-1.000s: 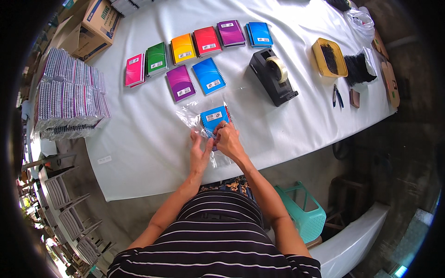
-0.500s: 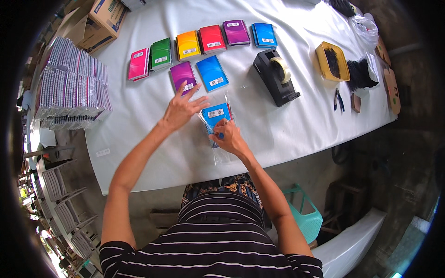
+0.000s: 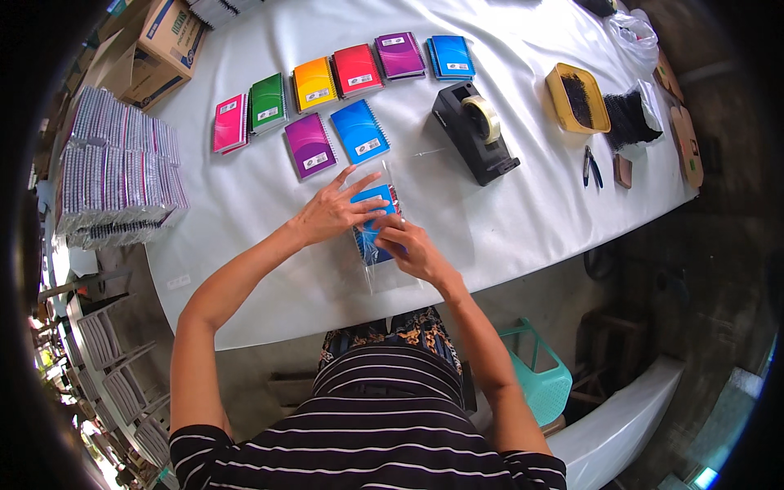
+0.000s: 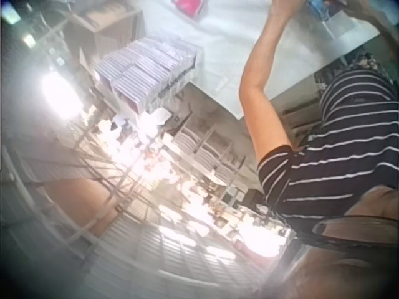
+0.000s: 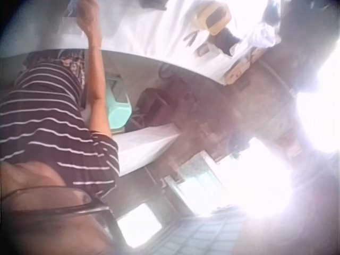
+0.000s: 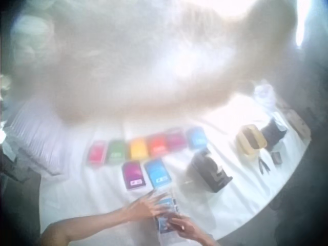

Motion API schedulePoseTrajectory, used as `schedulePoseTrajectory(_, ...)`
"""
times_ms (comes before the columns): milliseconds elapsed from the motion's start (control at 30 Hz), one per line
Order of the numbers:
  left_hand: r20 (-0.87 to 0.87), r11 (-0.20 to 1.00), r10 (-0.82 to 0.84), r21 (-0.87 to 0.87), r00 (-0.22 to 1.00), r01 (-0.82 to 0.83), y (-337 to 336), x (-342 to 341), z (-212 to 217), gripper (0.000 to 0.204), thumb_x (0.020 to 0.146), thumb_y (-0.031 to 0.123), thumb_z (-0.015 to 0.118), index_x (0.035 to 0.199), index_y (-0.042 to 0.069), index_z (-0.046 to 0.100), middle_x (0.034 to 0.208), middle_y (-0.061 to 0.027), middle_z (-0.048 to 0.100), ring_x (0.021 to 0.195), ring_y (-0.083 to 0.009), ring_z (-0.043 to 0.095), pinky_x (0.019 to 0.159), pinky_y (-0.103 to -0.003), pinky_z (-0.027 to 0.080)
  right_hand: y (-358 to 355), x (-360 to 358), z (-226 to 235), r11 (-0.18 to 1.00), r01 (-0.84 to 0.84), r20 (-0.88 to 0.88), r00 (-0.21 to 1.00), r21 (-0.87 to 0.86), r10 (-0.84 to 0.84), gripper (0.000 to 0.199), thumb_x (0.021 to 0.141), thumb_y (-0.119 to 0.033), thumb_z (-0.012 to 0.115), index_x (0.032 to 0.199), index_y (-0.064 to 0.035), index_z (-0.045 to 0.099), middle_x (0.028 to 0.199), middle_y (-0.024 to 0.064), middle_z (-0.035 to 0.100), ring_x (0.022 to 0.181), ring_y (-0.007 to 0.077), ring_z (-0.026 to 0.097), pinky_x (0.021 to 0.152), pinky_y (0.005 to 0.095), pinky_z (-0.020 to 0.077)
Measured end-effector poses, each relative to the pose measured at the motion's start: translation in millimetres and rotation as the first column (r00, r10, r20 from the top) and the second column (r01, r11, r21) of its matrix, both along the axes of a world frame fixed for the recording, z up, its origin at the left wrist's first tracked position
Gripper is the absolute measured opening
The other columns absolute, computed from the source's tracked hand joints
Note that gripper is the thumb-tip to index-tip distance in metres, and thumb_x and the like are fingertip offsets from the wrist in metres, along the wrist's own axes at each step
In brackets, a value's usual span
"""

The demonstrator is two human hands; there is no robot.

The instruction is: The person places a notebook into a plastic bag, pulls a length of tape from a dispenser, and seals the bag by hand. They then gather various colored notebooks into a stack and move them aside.

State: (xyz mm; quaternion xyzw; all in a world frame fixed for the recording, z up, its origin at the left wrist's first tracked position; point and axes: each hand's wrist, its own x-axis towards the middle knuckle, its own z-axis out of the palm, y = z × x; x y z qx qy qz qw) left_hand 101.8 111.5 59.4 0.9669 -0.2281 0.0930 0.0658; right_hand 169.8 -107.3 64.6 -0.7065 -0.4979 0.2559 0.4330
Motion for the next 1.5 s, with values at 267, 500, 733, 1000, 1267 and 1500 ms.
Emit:
schedulePoseTrajectory(267,0.089,1.000,-0.018,0.000,0.996,0.018,-6.2,1.4,-2.6,0.035,0.079,0.025,0.063,0.113,0.032,0.067,0.137,0.0167,0.051,0.142,-0.0193,0.028,0.119,-0.055,0.011,-27.9,7.1,-17.6,0.987,-0.027,0.455,0.885,-0.156,0.096,0.063,0.067,0.013,0.058,0.122,-0.0186,0.065,0.136,-0.0076,0.054,0.131,0.0173,0.044,0.112,0.0528,0.0200)
schedulePoseTrajectory(500,0.078,0.998,0.032,-0.050,0.996,-0.028,-11.6,5.4,-2.9,0.033,0.080,0.022,0.063,0.110,0.034,0.068,0.135,0.0169,0.053,0.142,-0.0193,0.029,0.119,-0.056,0.010,-21.8,8.7,-8.9,0.967,-0.086,0.465,0.865,-0.240,0.192,0.066,0.065,0.012,0.058,0.117,-0.0265,0.067,0.130,-0.0049,0.055,0.131,0.0171,0.042,0.113,0.0535,0.0191)
schedulePoseTrajectory(733,-0.096,0.973,0.144,-0.167,0.985,-0.158,-13.3,12.6,-3.1,0.047,0.069,0.026,0.074,0.115,0.036,0.066,0.148,0.0081,0.040,0.146,-0.0290,0.016,0.116,-0.061,0.012,-20.4,12.4,-0.8,0.960,-0.112,0.404,0.890,-0.258,0.213,0.064,0.068,0.012,0.053,0.115,-0.0283,0.069,0.128,-0.0020,0.057,0.129,0.0201,0.045,0.113,0.0520,0.0191)
schedulePoseTrajectory(1000,-0.384,0.787,0.407,-0.313,0.829,-0.532,-22.4,28.5,-12.2,0.083,0.058,0.025,0.083,0.134,0.038,0.052,0.157,-0.0010,0.025,0.147,-0.0363,0.006,0.112,-0.065,0.014,-20.6,18.1,0.2,0.954,-0.160,0.413,0.874,-0.252,0.256,0.064,0.066,0.010,0.055,0.117,-0.0268,0.068,0.129,-0.0020,0.056,0.129,0.0187,0.044,0.114,0.0529,0.0178)
schedulePoseTrajectory(1267,-0.465,0.708,0.580,-0.119,0.669,-0.697,-46.7,47.7,-1.3,0.113,0.044,0.006,0.080,0.145,0.033,0.038,0.158,-0.0062,0.018,0.147,-0.0367,0.004,0.112,-0.064,0.017,-73.0,168.3,18.1,0.868,0.453,0.074,0.877,0.204,-0.475,0.021,0.071,0.009,0.069,0.087,-0.0053,0.071,0.102,0.0114,0.066,0.086,0.0249,0.067,0.070,0.0359,0.0540)
schedulePoseTrajectory(1500,-0.440,0.690,0.651,0.003,0.618,-0.724,-55.5,53.9,3.9,0.124,0.041,0.007,0.086,0.149,0.033,0.029,0.159,-0.0052,0.016,0.146,-0.0376,0.003,0.110,-0.067,0.019,-98.5,259.4,17.9,0.785,0.295,-0.310,0.799,-0.545,-0.516,0.039,0.077,-0.034,0.078,0.100,-0.0026,0.071,0.115,0.0140,0.063,0.114,0.0257,0.054,0.095,0.0463,0.0416)
